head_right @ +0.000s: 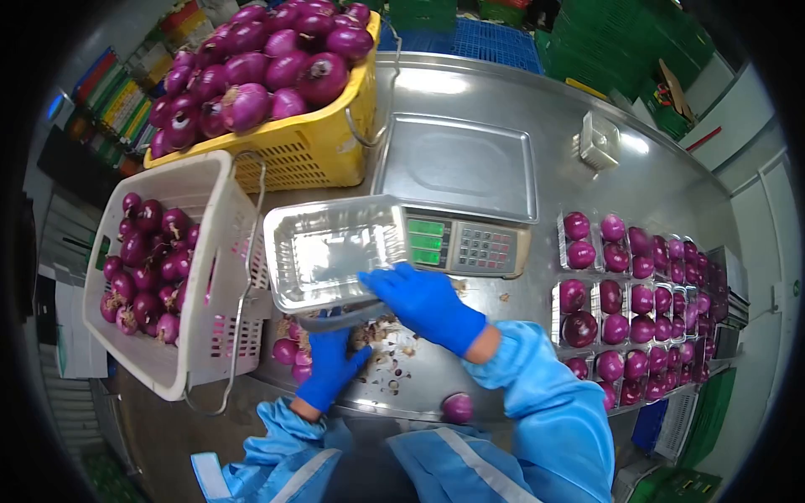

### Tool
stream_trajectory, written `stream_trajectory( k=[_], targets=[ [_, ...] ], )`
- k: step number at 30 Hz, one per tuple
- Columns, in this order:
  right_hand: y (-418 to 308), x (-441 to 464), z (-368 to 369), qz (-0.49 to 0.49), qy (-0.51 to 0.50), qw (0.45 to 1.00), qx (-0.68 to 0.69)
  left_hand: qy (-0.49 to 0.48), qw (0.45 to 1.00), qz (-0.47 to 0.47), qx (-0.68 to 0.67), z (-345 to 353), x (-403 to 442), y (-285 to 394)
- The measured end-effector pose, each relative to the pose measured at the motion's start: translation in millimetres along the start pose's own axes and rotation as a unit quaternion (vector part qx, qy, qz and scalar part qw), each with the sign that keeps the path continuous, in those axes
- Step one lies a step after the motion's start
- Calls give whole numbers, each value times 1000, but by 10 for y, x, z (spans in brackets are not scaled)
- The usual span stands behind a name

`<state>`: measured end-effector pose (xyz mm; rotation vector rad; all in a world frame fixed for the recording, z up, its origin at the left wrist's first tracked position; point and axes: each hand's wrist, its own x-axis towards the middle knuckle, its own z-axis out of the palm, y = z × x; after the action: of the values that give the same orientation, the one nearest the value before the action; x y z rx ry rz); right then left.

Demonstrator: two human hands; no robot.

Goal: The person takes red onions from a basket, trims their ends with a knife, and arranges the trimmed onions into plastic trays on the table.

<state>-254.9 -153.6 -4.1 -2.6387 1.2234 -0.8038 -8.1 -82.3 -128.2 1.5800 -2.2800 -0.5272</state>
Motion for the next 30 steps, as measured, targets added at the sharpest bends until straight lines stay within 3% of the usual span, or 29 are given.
stream_trajectory(
  k=[8, 11, 16, 22, 30],
  targets=[
    [-5, 515, 1333, 66, -72, 995, -20, 65, 990, -64, -111, -595, -754, 46],
    [-72, 728, 1570, 75, -19, 997, -7, 85, 987, -87, -104, -605, -929, -39],
    [-309, 926, 1204, 155, -57, 985, 44, 91, 979, -81, -163, -654, -1099, -155],
    [-182, 914, 1273, 124, -40, 991, 5, 48, 966, -82, -241, -651, -1178, -136],
    [-273, 943, 1010, 95, -24, 994, -54, -7, 977, -21, -213, -788, -1102, -98]
  ],
)
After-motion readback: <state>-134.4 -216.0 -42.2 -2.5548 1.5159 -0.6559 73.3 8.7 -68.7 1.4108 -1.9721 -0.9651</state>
